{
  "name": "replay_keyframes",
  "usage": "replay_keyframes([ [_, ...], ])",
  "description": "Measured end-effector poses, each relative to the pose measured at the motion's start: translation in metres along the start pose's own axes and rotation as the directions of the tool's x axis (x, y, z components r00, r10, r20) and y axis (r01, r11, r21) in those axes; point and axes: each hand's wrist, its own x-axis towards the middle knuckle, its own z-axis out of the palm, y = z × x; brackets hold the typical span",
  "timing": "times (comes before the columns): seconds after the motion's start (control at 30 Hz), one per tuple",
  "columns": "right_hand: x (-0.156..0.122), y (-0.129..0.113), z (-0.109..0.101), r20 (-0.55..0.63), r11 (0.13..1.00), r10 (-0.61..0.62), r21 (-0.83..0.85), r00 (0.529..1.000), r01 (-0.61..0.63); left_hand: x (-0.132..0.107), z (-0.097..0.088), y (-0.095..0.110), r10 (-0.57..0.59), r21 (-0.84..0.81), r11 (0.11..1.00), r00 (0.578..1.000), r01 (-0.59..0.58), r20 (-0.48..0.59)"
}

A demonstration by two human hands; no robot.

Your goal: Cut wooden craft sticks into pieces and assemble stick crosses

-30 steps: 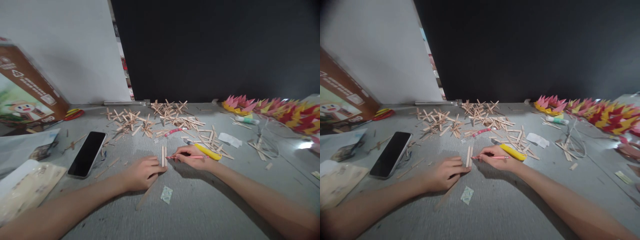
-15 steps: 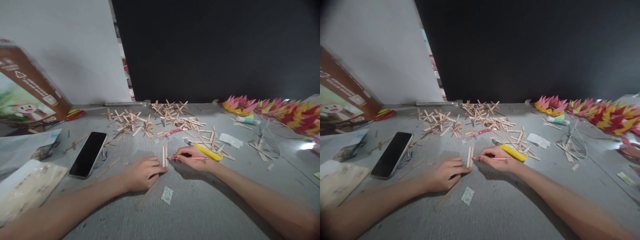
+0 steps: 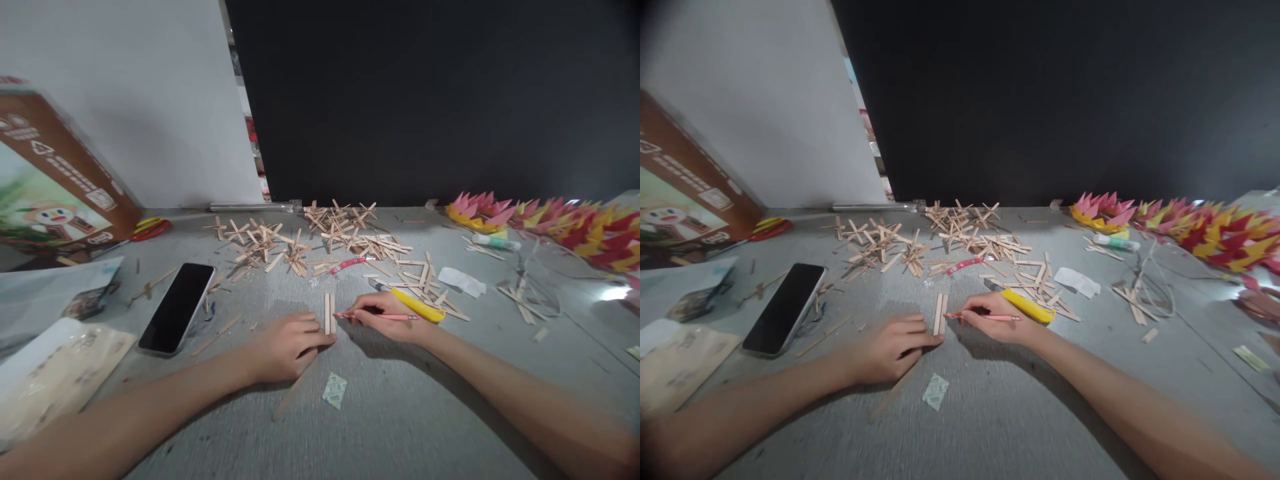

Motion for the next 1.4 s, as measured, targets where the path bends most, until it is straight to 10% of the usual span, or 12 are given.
replay_keyframes([
  [1.4,-0.0003,0.0045,0.0012,-0.018,1.000,-0.030,-0.009,0.999,0.030,0.0013,-0.0043,0.0006,0.016,0.018,1.000,0.999,-0.017,0.052],
])
